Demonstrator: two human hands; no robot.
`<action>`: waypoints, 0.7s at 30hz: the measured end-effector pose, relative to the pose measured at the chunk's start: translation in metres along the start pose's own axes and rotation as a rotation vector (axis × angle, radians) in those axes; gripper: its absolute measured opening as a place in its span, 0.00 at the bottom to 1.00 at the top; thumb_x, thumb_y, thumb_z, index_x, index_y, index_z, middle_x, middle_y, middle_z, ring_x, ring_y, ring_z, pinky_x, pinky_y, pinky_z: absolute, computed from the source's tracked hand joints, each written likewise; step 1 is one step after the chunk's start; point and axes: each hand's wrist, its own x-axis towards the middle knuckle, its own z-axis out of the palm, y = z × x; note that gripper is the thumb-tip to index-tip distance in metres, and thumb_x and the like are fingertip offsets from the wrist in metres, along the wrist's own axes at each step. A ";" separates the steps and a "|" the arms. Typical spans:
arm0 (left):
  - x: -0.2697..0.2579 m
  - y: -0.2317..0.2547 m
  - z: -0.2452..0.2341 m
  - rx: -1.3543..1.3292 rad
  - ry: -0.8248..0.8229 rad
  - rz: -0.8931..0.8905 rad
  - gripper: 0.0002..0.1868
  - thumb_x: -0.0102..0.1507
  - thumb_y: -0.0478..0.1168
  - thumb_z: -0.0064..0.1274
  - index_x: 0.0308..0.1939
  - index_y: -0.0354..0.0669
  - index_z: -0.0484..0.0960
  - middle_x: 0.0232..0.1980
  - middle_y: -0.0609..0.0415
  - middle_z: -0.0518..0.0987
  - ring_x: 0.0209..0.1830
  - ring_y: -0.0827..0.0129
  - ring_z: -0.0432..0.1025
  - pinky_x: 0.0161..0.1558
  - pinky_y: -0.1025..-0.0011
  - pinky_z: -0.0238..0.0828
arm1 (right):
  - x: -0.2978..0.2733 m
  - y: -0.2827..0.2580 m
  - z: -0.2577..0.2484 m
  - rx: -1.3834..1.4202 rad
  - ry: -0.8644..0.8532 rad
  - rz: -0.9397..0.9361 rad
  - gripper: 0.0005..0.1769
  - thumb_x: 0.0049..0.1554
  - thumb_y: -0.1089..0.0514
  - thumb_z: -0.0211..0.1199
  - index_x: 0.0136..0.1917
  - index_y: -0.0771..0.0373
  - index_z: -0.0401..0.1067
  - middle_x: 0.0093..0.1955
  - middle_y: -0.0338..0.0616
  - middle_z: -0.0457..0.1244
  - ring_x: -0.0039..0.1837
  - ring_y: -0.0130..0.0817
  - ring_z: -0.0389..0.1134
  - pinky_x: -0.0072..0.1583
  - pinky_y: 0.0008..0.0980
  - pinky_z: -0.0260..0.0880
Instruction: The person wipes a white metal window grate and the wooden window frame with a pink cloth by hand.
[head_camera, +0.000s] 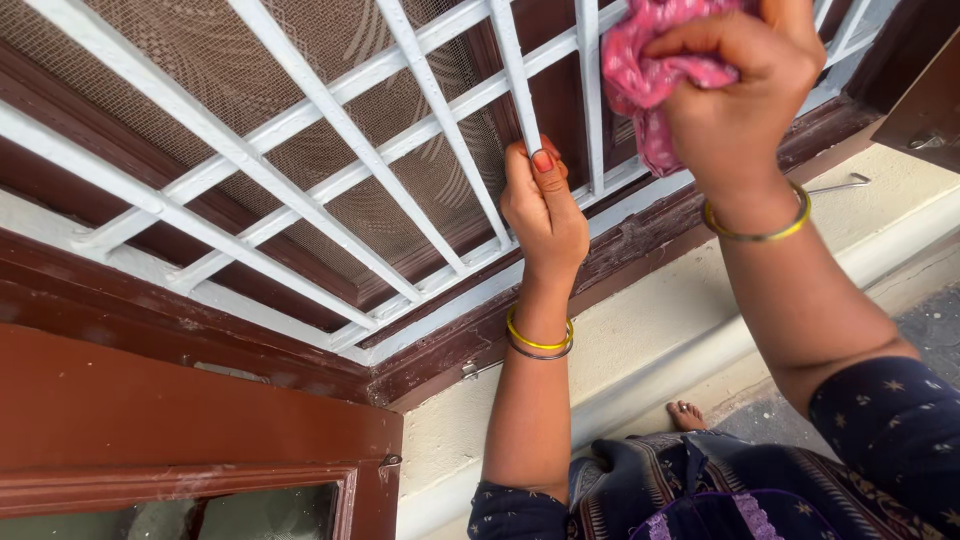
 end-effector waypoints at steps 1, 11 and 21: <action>-0.001 0.000 0.000 0.001 -0.001 -0.003 0.17 0.79 0.46 0.33 0.44 0.37 0.68 0.32 0.58 0.67 0.28 0.78 0.61 0.31 0.76 0.58 | 0.000 -0.001 0.003 -0.003 0.026 0.026 0.17 0.43 0.77 0.65 0.45 0.65 0.82 0.54 0.51 0.63 0.60 0.43 0.69 0.57 0.35 0.68; 0.000 -0.002 -0.001 0.048 0.014 0.014 0.17 0.79 0.47 0.34 0.44 0.37 0.68 0.29 0.57 0.67 0.27 0.76 0.63 0.32 0.75 0.60 | -0.084 -0.002 0.006 -0.019 -0.093 0.154 0.10 0.49 0.75 0.71 0.41 0.63 0.80 0.52 0.47 0.63 0.59 0.40 0.69 0.58 0.31 0.70; 0.001 0.003 -0.001 0.062 0.014 0.009 0.16 0.79 0.46 0.34 0.44 0.37 0.69 0.30 0.57 0.67 0.28 0.77 0.63 0.32 0.75 0.60 | -0.005 0.007 0.013 0.066 0.037 0.065 0.15 0.45 0.77 0.68 0.44 0.66 0.82 0.55 0.49 0.63 0.60 0.40 0.68 0.55 0.33 0.66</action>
